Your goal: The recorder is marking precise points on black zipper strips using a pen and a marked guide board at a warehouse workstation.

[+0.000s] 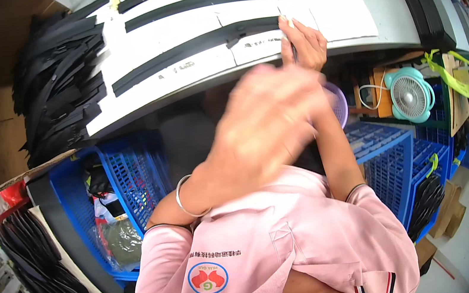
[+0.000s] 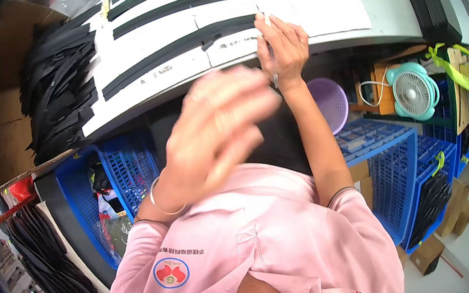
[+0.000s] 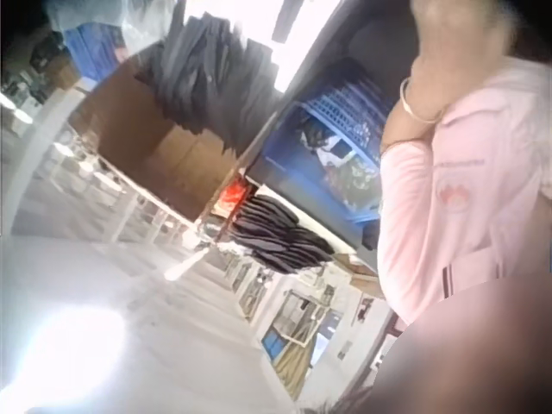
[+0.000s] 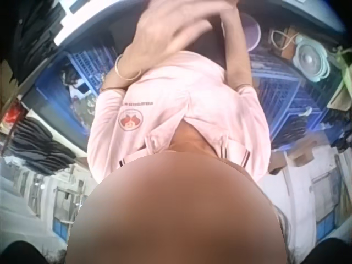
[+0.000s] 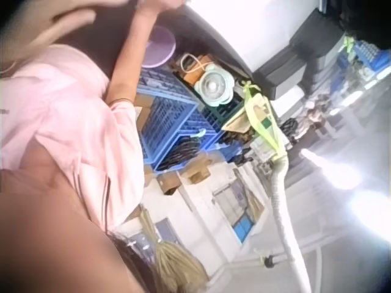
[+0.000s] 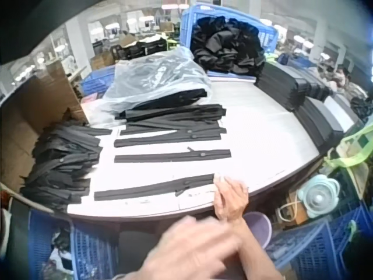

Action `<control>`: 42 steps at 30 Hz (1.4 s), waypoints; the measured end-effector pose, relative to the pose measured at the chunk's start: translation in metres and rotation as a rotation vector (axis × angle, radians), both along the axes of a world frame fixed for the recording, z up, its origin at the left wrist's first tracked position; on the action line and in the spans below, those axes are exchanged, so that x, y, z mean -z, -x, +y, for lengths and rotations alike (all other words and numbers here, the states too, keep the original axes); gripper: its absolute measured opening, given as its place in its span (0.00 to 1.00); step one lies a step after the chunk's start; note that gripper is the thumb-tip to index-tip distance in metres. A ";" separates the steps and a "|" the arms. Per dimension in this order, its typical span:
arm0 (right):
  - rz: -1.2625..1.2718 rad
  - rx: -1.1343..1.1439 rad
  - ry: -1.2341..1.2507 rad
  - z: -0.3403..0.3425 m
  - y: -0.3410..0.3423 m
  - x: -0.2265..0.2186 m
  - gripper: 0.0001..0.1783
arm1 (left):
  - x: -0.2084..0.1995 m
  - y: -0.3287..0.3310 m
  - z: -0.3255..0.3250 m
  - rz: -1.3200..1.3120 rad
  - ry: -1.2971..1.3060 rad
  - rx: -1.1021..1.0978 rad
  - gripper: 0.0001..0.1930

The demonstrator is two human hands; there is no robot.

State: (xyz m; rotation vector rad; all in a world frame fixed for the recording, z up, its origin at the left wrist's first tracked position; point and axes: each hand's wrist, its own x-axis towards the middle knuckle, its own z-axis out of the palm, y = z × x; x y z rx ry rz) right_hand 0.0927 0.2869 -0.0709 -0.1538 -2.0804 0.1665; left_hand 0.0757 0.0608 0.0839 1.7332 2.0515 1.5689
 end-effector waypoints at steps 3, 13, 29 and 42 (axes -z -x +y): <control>-0.045 0.004 0.005 -0.003 -0.006 -0.006 0.18 | 0.062 0.023 -0.023 0.133 0.284 -0.471 0.24; -0.181 0.084 0.004 0.041 -0.037 -0.008 0.16 | 0.104 0.079 -0.086 0.101 0.462 -0.806 0.35; -0.279 0.003 0.238 0.040 -0.037 -0.034 0.18 | 0.110 0.076 -0.080 0.114 0.537 -0.790 0.31; -0.428 -0.582 1.121 -0.107 0.074 -0.093 0.13 | 0.115 0.075 -0.076 0.119 0.457 -0.839 0.31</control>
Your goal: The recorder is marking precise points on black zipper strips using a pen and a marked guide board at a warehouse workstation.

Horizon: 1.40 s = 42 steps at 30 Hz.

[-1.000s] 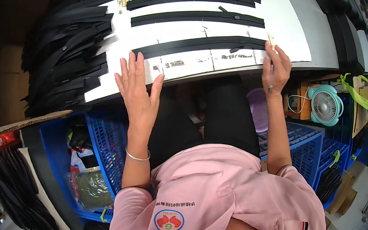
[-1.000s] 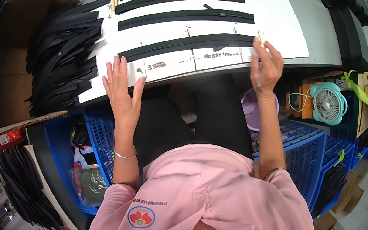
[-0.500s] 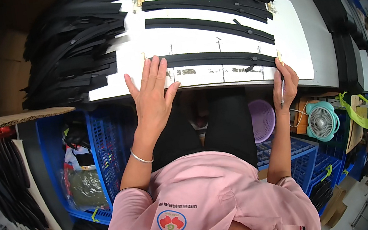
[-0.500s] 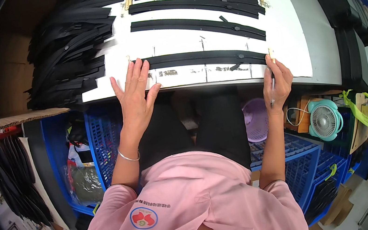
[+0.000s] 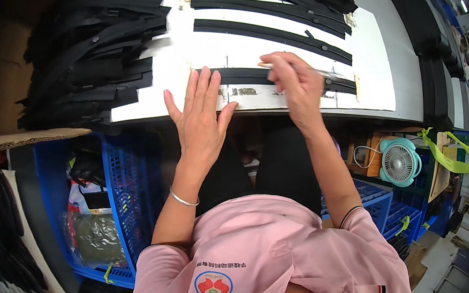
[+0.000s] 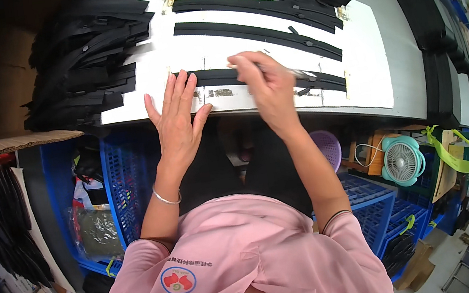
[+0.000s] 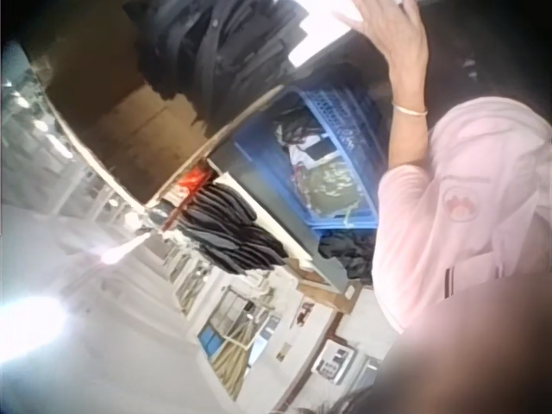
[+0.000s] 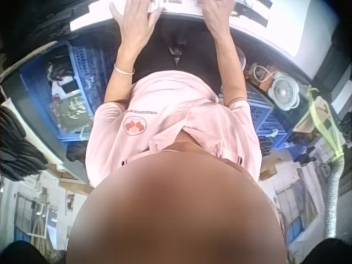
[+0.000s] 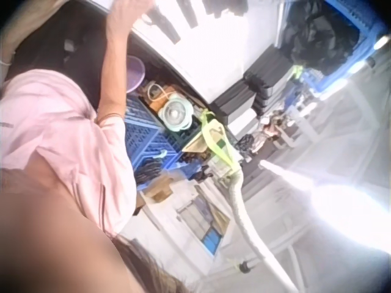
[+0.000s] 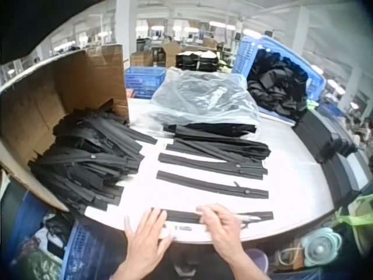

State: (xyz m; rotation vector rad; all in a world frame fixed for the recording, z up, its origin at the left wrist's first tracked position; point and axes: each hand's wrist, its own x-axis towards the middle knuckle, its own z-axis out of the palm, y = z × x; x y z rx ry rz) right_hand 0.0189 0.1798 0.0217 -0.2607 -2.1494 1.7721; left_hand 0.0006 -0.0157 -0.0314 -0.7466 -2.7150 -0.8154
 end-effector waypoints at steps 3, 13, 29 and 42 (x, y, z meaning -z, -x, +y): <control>0.043 -0.046 -0.057 -0.018 0.027 0.020 0.11 | -0.002 0.000 0.002 -0.013 -0.008 0.005 0.31; -0.042 -0.103 -0.282 -0.026 0.034 0.027 0.12 | 0.002 0.000 0.000 -0.006 -0.024 -0.002 0.33; -0.021 -0.236 -0.176 -0.020 0.031 0.036 0.15 | 0.003 0.000 0.001 0.007 0.008 -0.017 0.32; -0.065 -0.195 -0.070 -0.012 0.020 0.025 0.13 | 0.005 0.001 0.003 0.002 0.031 -0.015 0.32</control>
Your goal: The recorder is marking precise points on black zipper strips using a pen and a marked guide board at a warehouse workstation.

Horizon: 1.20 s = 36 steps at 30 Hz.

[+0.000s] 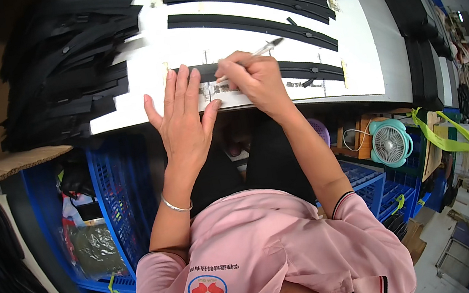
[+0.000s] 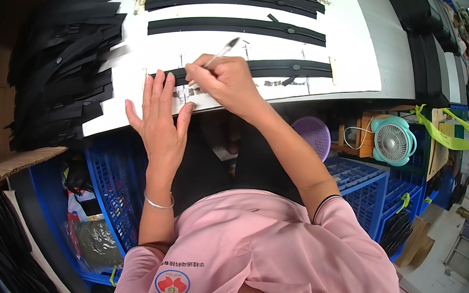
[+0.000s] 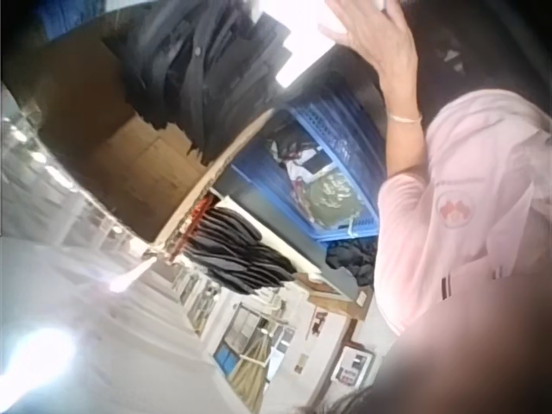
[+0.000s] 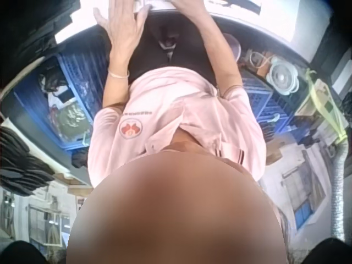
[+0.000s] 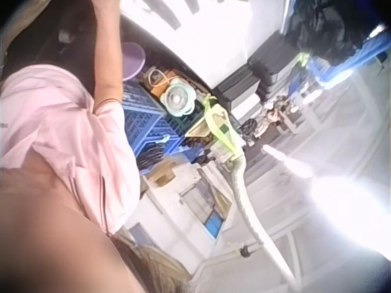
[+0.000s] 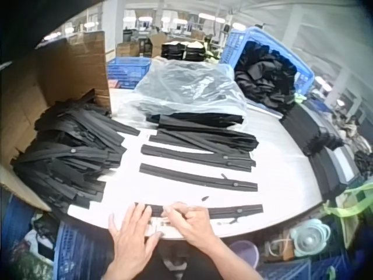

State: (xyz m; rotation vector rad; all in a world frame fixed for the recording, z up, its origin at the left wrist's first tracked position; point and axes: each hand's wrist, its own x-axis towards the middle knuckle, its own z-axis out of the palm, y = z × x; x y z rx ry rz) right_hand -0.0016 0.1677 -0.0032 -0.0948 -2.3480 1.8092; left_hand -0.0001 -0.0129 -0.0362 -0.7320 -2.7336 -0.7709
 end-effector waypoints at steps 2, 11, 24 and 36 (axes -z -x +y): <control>0.026 0.113 0.008 0.013 -0.011 -0.004 0.13 | 0.000 -0.001 -0.001 -0.003 0.013 -0.006 0.32; 0.117 0.425 -0.201 0.070 -0.030 0.011 0.16 | 0.002 0.000 0.001 0.009 0.021 0.014 0.32; 0.047 0.368 -0.176 0.066 -0.031 0.005 0.14 | -0.017 -0.021 0.071 -0.064 -0.078 0.277 0.33; 0.089 0.373 -0.231 0.069 -0.032 0.010 0.14 | -0.013 -0.024 0.077 -0.032 -0.026 0.251 0.30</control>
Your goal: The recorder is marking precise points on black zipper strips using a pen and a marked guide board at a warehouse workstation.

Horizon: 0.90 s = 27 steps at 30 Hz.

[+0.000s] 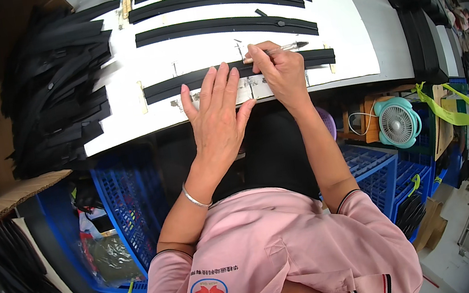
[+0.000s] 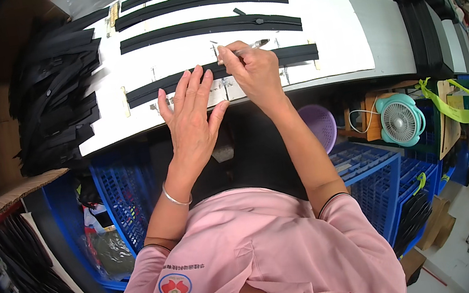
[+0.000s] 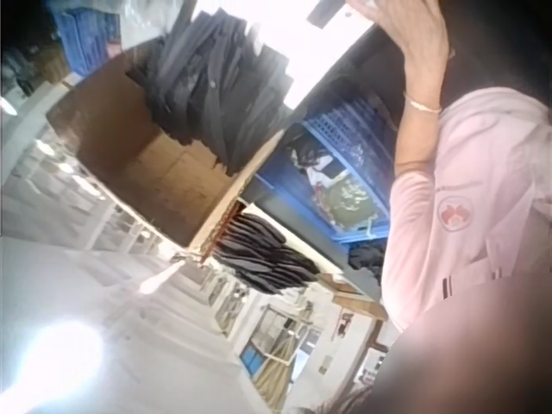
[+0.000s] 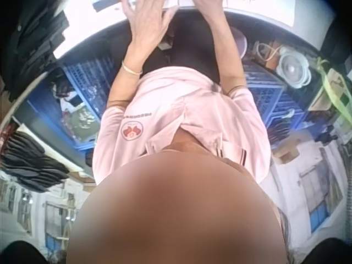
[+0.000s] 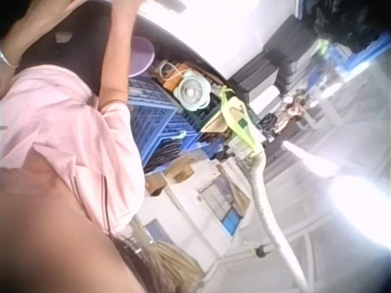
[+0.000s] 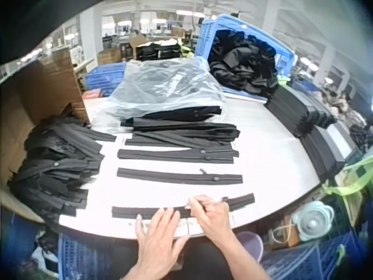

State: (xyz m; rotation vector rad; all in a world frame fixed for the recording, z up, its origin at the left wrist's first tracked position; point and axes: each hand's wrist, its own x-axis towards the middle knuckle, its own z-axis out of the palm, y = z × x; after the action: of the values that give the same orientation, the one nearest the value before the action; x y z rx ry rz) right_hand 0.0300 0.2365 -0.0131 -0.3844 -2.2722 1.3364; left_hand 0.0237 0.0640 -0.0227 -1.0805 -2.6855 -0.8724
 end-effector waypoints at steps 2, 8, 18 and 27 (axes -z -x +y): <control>0.016 -0.046 0.027 0.003 -0.002 0.000 0.14 | 0.000 0.000 0.000 -0.018 0.002 0.000 0.29; 0.009 -0.118 0.025 0.006 -0.005 0.003 0.15 | 0.002 0.000 0.001 0.044 0.033 -0.009 0.32; -0.036 -0.163 0.291 0.017 -0.017 -0.006 0.12 | 0.002 0.000 0.002 0.043 0.061 -0.009 0.32; 0.072 0.153 0.288 0.098 -0.042 -0.006 0.14 | 0.000 0.000 0.004 0.027 0.048 0.001 0.31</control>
State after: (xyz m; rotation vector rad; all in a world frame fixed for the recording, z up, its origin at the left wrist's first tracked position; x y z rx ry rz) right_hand 0.0724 0.3349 -0.0075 -0.5835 -1.9530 1.5723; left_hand 0.0234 0.0679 -0.0226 -1.0952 -2.6968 -0.7915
